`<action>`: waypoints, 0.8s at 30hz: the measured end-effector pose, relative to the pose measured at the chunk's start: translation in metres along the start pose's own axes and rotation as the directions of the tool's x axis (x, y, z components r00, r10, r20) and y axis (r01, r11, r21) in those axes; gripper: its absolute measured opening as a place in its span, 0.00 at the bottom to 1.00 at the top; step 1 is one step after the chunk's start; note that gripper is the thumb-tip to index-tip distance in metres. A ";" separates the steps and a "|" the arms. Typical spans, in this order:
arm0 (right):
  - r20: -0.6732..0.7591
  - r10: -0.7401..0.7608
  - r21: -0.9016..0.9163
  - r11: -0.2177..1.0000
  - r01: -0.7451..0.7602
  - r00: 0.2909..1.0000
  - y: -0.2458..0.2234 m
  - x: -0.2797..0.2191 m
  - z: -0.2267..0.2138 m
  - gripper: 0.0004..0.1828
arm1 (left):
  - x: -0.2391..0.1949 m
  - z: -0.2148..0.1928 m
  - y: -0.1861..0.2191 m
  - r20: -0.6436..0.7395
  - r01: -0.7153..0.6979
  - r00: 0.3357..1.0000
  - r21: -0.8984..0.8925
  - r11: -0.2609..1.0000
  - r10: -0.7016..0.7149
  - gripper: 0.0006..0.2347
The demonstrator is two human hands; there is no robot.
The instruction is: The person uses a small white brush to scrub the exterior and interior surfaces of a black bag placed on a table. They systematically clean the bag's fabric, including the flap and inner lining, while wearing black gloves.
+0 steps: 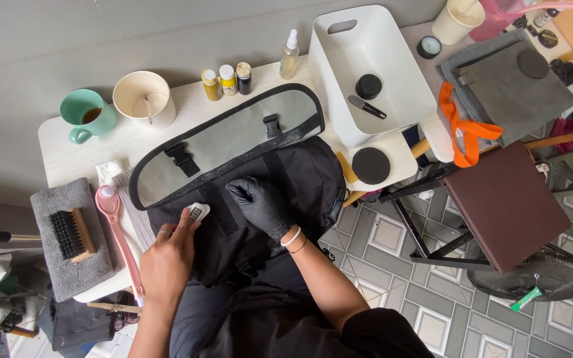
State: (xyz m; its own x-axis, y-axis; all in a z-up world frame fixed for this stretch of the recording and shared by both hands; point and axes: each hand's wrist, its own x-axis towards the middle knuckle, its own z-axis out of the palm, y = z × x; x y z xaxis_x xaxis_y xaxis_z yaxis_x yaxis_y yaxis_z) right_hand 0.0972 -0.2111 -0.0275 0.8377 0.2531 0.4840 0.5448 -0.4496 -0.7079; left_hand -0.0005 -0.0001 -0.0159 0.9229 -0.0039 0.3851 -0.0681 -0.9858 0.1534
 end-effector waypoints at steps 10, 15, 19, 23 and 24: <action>0.002 0.004 -0.012 1.000 -0.004 1.000 -0.005 0.002 -0.006 0.06 | 0.009 -0.018 -0.002 0.235 0.112 0.969 -0.126 0.986 -0.079 0.18; -0.001 0.010 0.011 1.000 -0.010 1.000 -0.005 0.001 -0.004 0.05 | -0.021 -0.036 -0.015 0.213 0.128 0.971 -0.087 0.988 -0.107 0.17; 0.005 0.049 0.017 0.999 -0.049 0.999 -0.002 -0.001 0.001 0.05 | -0.015 -0.019 -0.010 0.115 0.074 0.991 -0.062 0.995 -0.067 0.17; 0.009 0.038 -0.029 0.999 -0.038 0.999 0.001 -0.003 0.001 0.05 | 0.015 0.003 0.002 0.091 0.047 0.995 -0.062 0.997 -0.042 0.17; 0.018 0.053 -0.033 0.998 -0.052 0.998 -0.002 -0.003 0.000 0.06 | 0.023 0.010 0.005 0.106 0.053 0.993 -0.094 0.994 -0.043 0.17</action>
State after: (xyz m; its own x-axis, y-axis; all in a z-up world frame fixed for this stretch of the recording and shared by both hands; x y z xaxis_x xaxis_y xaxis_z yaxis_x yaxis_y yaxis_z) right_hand 0.0941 -0.2110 -0.0276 0.8658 0.2444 0.4366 0.4988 -0.4902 -0.7148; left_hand 0.0239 -0.0068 -0.0149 0.9600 0.0208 0.2792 -0.0543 -0.9645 0.2585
